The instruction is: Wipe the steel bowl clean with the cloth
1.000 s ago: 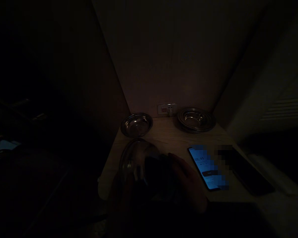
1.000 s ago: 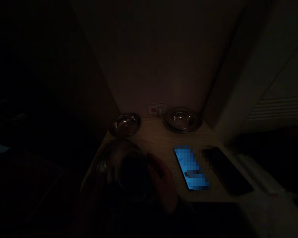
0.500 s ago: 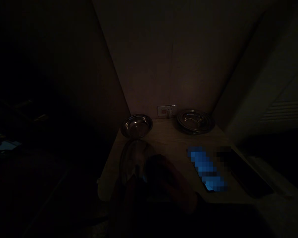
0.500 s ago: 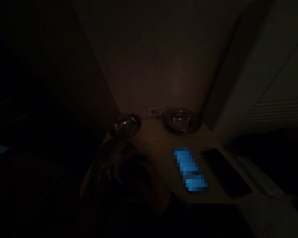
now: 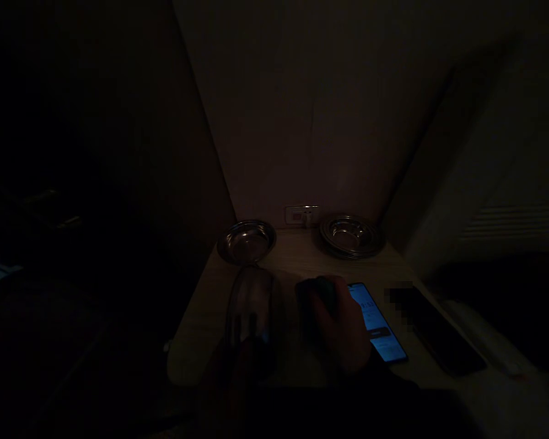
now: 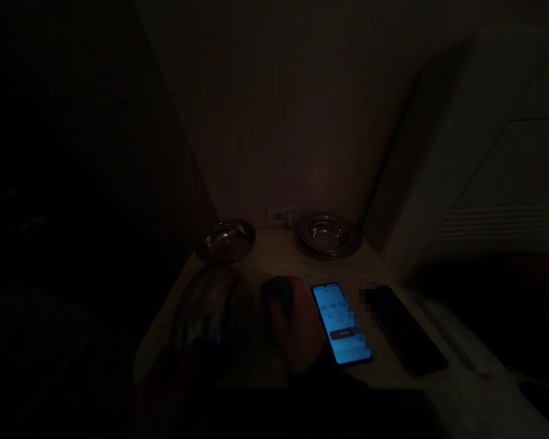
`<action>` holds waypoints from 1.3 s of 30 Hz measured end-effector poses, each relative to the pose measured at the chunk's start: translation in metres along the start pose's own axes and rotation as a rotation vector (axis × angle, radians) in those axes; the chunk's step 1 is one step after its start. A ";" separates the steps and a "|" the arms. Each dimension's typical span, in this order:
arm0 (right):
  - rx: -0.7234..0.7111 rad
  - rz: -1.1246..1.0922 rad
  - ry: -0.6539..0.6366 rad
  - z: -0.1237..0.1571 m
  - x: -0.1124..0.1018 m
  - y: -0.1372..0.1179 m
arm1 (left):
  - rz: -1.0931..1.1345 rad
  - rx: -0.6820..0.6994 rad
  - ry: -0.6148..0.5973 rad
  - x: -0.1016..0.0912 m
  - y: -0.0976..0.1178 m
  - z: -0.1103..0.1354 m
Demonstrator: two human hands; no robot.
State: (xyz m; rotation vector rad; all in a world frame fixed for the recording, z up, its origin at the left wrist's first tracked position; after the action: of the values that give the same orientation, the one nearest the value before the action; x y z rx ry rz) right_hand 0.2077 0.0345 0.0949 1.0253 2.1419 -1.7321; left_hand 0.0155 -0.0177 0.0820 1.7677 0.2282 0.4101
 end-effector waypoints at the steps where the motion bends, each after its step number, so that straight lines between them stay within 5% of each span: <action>1: -0.015 -0.009 0.028 0.001 0.000 -0.005 | -0.014 -0.016 -0.003 0.000 -0.001 0.002; 7: -0.152 -0.159 -0.110 0.046 0.013 -0.030 | -0.044 -0.057 -0.059 0.001 -0.003 0.005; 12: -0.424 -0.034 0.017 0.081 0.017 -0.031 | -0.015 -0.070 -0.119 0.003 -0.004 0.007; 14: -0.511 0.021 0.040 0.080 0.020 -0.035 | -0.002 -0.076 -0.141 0.004 -0.006 0.009; 20: -0.466 0.064 -0.027 0.051 0.021 -0.045 | 0.021 -0.079 -0.166 0.000 -0.007 0.009; 35: -0.664 0.102 0.022 0.072 0.013 -0.023 | -0.026 -0.064 -0.200 -0.005 -0.003 0.016; 39: -0.604 0.147 -0.065 0.076 0.007 -0.026 | -0.057 -0.074 -0.212 -0.007 -0.002 0.015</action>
State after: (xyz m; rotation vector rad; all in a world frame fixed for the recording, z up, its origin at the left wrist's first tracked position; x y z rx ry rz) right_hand 0.1668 -0.0348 0.0891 0.9020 2.2589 -0.9357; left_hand 0.0155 -0.0332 0.0762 1.7131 0.1113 0.1853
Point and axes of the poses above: each hand's wrist, its own z-axis away from the middle knuckle, its own x-axis out of the palm, y = z × x, the point moved 4 cm from there along -z, towards the middle knuckle, and after that the axes turned 9 degrees about z, right-handed, at the moved point
